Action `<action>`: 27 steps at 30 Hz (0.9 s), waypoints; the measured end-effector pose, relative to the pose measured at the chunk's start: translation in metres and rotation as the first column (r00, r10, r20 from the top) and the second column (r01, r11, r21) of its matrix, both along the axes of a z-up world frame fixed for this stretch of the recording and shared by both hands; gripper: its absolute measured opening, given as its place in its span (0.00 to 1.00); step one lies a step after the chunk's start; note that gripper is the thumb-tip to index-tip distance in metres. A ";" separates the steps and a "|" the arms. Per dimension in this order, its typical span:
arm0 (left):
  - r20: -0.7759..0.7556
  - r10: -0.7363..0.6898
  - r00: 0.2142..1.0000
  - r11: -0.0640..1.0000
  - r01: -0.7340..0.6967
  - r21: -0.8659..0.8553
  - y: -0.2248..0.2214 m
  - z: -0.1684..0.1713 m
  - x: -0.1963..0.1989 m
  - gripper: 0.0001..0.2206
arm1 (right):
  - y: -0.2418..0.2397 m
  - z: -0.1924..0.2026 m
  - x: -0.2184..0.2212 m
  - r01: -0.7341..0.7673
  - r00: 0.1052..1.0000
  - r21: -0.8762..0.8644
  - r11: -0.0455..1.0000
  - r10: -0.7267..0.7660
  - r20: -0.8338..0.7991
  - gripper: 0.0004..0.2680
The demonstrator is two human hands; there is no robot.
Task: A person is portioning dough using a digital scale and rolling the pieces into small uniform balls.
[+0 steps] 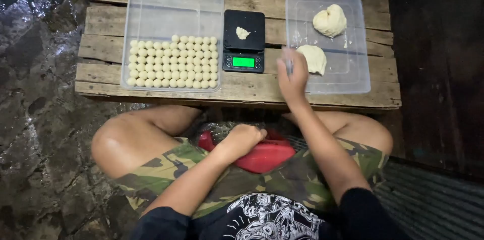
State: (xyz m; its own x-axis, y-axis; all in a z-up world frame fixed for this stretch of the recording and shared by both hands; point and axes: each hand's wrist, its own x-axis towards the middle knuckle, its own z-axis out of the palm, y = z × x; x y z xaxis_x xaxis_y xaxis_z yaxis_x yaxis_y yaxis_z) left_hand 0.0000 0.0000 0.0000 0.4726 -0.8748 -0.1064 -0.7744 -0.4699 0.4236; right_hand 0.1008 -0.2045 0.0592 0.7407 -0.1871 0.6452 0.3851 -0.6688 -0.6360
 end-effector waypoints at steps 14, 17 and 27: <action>-0.892 0.098 0.441 0.747 -0.625 -0.227 -0.023 -0.020 0.005 0.14 | 0.009 -0.032 -0.164 -0.025 0.939 0.107 0.994 0.060 -0.339 0.05; -0.984 -0.015 0.176 0.591 -0.792 -0.151 -0.023 -0.056 0.003 0.15 | 0.025 -0.013 -0.160 -0.194 0.937 0.037 0.980 0.197 -0.289 0.07; -0.996 -0.058 0.070 0.502 -0.860 -0.090 -0.025 -0.029 0.004 0.22 | 0.022 -0.039 -0.153 -0.132 0.965 -0.146 0.980 0.094 -0.246 0.03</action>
State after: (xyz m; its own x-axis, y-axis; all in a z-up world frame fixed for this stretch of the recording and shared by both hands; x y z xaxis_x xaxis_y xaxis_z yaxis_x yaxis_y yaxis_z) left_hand 0.0039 -0.0247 -0.0286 0.7320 -0.5584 -0.3904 0.5640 0.1751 0.8070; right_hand -0.0527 -0.1820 0.0207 0.8862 -0.0023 0.4634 0.3153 -0.7299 -0.6065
